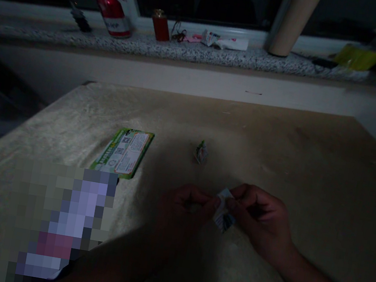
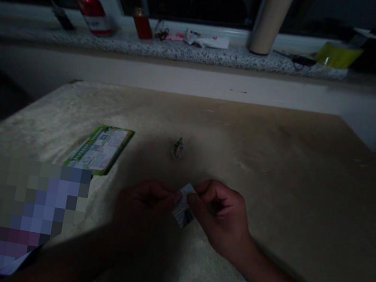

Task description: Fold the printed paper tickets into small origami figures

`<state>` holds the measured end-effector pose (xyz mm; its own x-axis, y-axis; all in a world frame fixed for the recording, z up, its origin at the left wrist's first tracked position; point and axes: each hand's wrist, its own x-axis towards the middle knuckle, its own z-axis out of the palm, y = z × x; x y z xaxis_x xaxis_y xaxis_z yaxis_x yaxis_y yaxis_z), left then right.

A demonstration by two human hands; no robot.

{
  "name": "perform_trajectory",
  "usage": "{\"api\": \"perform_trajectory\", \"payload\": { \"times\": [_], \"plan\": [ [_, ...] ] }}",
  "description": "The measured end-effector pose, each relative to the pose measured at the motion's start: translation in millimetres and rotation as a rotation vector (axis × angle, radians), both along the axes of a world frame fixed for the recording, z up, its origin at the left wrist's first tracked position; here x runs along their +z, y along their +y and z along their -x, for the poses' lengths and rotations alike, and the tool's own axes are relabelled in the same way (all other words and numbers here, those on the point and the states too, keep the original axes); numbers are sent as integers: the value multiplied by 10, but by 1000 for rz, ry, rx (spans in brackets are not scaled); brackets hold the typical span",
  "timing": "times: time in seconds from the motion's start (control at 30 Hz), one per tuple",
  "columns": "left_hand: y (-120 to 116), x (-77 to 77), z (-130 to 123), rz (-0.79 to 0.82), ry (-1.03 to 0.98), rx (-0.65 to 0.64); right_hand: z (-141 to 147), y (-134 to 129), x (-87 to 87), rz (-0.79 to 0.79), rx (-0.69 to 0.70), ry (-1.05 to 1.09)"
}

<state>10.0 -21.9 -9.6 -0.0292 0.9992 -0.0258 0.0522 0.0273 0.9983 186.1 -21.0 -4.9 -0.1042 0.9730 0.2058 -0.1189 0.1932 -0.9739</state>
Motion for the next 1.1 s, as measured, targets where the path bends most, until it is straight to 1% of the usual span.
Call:
{"api": "perform_trajectory", "payload": {
  "times": [0.1,0.2,0.27,0.37,0.57,0.8,0.93,1.1],
  "plan": [
    [-7,18,8,-50,11,-33,-5,7,-10,37,0,34],
    [-14,46,11,-93,36,-51,-17,21,-2,108,9,51],
    [-15,60,10,-110,52,-53,-23,30,17,143,38,34],
    [-16,56,11,-111,75,-54,-23,36,47,154,71,-41],
    [-20,20,35,-83,67,-57,-37,32,46,123,71,-142],
    [14,74,63,-45,118,-79,-65,28,48,59,53,-194],
    [24,82,66,-64,107,-114,-58,30,57,13,63,-211],
    [11,107,50,-117,156,-132,-36,29,61,0,10,-253]
  ]
}}
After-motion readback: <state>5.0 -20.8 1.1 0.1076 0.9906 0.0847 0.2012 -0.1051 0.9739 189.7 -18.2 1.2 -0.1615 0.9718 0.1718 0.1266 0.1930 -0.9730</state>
